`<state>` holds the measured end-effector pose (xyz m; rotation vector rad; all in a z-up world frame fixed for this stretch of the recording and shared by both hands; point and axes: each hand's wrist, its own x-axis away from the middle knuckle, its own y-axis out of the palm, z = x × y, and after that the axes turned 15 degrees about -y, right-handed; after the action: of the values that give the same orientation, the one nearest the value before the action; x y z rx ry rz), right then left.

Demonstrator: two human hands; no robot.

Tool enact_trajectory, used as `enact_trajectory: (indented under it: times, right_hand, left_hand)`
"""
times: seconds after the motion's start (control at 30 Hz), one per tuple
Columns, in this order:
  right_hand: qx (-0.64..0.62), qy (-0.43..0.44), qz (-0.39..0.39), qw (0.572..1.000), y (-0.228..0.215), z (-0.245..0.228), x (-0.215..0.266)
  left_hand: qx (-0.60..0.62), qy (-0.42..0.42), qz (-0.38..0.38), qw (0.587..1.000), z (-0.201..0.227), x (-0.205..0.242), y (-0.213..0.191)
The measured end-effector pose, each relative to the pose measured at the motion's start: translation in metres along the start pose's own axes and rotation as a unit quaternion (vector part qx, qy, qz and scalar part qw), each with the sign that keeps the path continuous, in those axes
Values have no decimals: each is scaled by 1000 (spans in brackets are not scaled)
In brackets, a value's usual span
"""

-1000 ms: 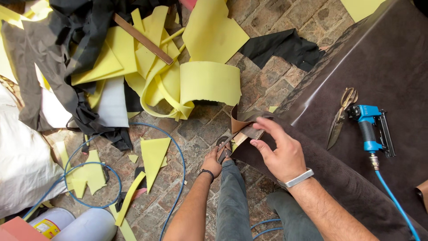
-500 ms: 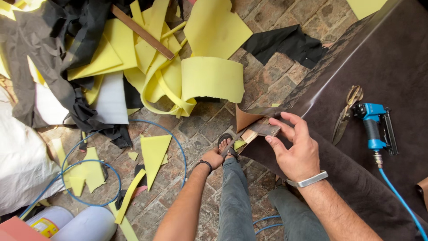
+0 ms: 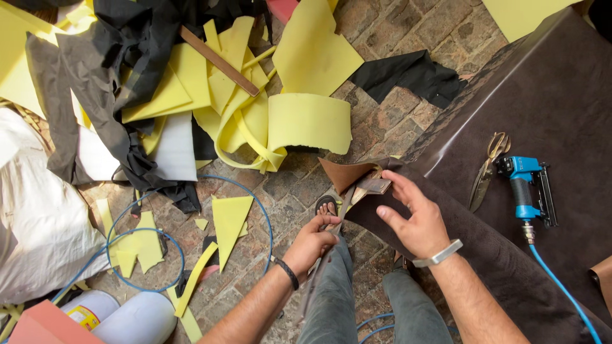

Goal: The person is reupholstering a piece of furniture by attaching brown fabric to a wooden frame. They use a pneumatic staple gun to secure the fabric and scissors to trim excess material along the edges.

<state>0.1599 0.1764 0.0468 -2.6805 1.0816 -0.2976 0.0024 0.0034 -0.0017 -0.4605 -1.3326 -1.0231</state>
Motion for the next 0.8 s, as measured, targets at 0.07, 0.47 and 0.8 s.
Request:
enact_trajectory:
  times: [0.07,0.47,0.8]
  right_hand:
    - [-7,8,-25,1000,-3,4,4]
    - [39,84,-49,994,-4,-9,2]
    - [-34,44,-11,998,0,13,7]
  left_hand:
    - [106,-24,-28,994,0,-4,5]
    - [-288,357,179,870,5,8,30]
    - [-379,479,109,784,57,-22,35]
